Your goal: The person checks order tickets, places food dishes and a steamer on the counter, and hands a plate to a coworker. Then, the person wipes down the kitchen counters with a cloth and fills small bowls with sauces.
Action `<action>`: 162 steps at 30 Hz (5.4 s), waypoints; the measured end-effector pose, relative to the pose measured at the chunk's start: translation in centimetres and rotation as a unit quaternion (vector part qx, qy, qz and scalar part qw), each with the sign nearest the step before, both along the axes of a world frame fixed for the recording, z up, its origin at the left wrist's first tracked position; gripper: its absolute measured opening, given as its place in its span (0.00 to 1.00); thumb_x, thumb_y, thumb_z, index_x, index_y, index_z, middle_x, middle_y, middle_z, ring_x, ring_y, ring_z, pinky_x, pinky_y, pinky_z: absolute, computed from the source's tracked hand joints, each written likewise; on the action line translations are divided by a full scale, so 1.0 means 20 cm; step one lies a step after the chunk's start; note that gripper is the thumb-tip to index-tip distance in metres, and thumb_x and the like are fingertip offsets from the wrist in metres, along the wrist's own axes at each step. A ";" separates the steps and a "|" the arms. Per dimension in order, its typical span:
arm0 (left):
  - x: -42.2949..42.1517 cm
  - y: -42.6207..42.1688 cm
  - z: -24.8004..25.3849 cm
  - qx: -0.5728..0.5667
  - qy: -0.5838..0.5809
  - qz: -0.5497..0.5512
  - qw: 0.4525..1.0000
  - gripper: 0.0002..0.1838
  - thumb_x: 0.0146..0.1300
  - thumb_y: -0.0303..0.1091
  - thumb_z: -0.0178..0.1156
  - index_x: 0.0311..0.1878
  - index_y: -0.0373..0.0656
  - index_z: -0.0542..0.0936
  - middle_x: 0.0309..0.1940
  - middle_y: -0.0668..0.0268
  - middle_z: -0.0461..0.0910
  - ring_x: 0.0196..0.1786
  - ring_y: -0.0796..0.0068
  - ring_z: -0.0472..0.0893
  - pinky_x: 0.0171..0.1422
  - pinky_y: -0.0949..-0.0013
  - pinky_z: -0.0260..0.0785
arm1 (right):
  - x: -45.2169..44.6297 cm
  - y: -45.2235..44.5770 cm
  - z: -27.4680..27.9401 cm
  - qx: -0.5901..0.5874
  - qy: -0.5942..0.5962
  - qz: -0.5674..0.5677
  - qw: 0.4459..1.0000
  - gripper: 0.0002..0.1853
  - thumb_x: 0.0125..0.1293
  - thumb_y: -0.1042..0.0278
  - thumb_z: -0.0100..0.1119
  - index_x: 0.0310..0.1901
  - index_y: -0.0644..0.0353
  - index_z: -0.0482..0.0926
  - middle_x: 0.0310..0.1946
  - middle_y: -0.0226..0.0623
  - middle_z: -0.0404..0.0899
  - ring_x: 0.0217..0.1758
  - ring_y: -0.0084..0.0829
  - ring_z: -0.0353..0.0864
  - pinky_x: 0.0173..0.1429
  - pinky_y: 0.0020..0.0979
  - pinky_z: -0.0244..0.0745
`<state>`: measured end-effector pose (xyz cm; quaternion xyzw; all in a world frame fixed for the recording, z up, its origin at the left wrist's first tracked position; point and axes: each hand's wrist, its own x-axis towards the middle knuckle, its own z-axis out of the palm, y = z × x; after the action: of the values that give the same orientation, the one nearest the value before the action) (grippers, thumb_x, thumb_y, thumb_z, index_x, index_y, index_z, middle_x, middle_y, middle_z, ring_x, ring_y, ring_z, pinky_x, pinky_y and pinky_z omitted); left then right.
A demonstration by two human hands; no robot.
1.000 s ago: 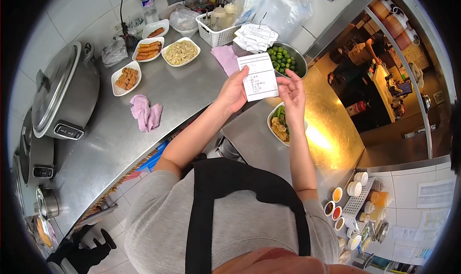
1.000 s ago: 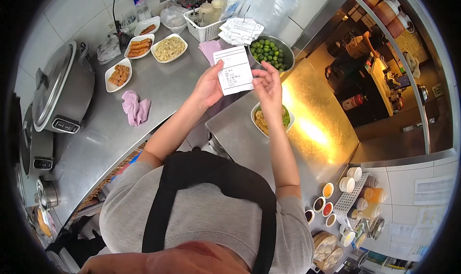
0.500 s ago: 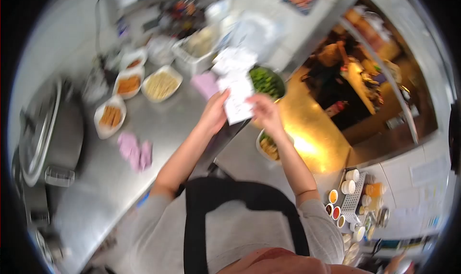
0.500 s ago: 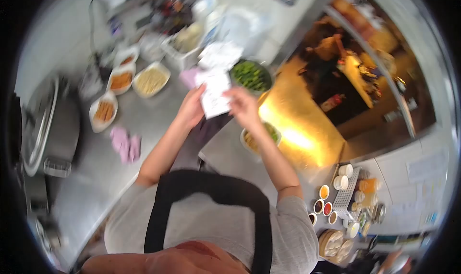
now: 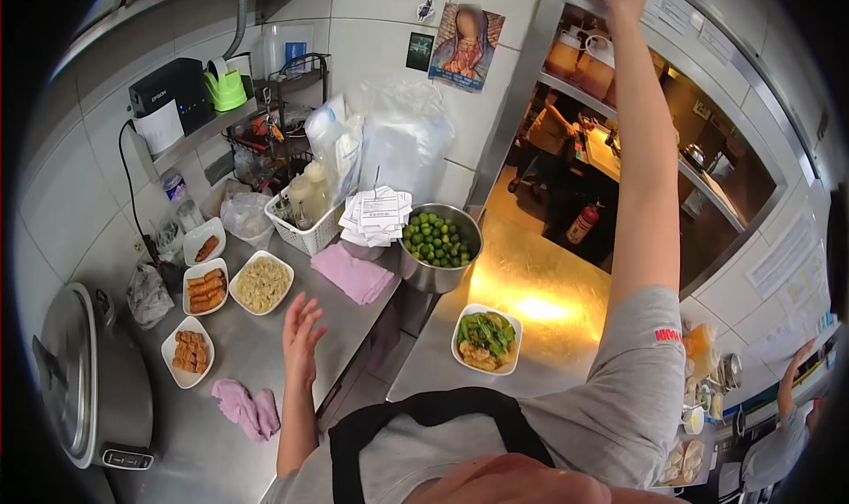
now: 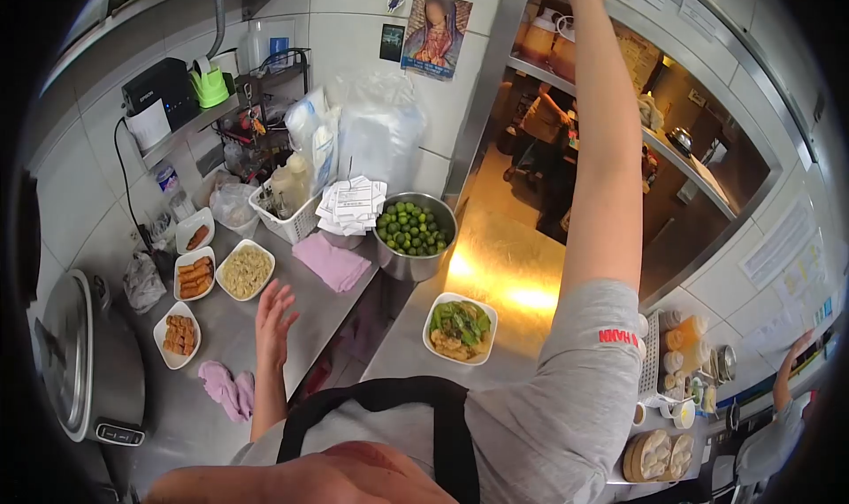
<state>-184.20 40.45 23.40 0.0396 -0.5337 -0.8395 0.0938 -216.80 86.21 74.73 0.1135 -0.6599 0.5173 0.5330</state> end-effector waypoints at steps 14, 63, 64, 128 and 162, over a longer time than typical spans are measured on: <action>0.08 -0.14 -0.14 -0.087 -0.085 0.083 0.989 0.25 0.61 0.37 0.54 0.62 0.46 0.64 0.54 0.64 0.69 0.53 0.75 0.70 0.52 0.70 0.64 | 0.11 0.00 -0.19 0.073 0.059 0.103 0.990 0.20 0.59 0.75 0.51 0.55 0.63 0.71 0.40 0.40 0.78 0.36 0.28 0.80 0.40 0.23 0.73; 0.15 0.24 -0.30 -0.126 -0.037 -0.229 0.965 0.15 0.62 0.34 0.54 0.51 0.40 0.72 0.32 0.65 0.79 0.26 0.84 0.73 0.27 0.82 0.63 | 2.51 0.05 -2.51 -0.129 -0.411 -0.023 0.902 0.15 0.64 0.71 0.49 0.52 0.63 0.68 0.37 0.36 0.76 0.25 0.22 0.76 0.28 0.23 0.74; 0.15 0.28 -0.28 -0.130 -0.036 -0.248 0.959 0.15 0.62 0.34 0.54 0.51 0.40 0.72 0.32 0.65 0.79 0.26 0.84 0.73 0.27 0.82 0.63 | 2.63 0.10 -2.48 -0.168 -0.349 -0.095 0.917 0.13 0.62 0.71 0.52 0.48 0.66 0.72 0.30 0.35 0.77 0.21 0.22 0.76 0.24 0.23 0.73; 1.24 1.79 -0.12 -0.112 -0.012 -0.756 0.645 0.22 0.67 0.39 0.47 0.63 0.47 0.61 0.49 0.61 0.74 0.46 0.75 0.76 0.40 0.72 0.72 | 4.22 0.54 -2.83 -0.371 -0.310 -0.226 0.846 0.28 0.56 0.75 0.49 0.61 0.64 0.61 0.52 0.45 0.70 0.48 0.30 0.74 0.48 0.27 0.72; 0.77 1.55 -0.51 -0.079 -0.255 -0.190 0.945 0.25 0.67 0.46 0.45 0.62 0.41 0.64 0.48 0.61 0.74 0.48 0.74 0.73 0.52 0.70 0.66 | 2.11 0.40 -3.08 -0.040 -0.463 0.228 0.856 0.08 0.64 0.73 0.49 0.29 0.66 0.69 0.24 0.30 0.69 0.29 0.19 0.66 0.35 0.22 0.63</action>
<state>-168.88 71.49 13.18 0.1430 -0.6018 -0.7589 -0.2036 -174.61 94.21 13.15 -0.0135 -0.7646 0.6433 0.0372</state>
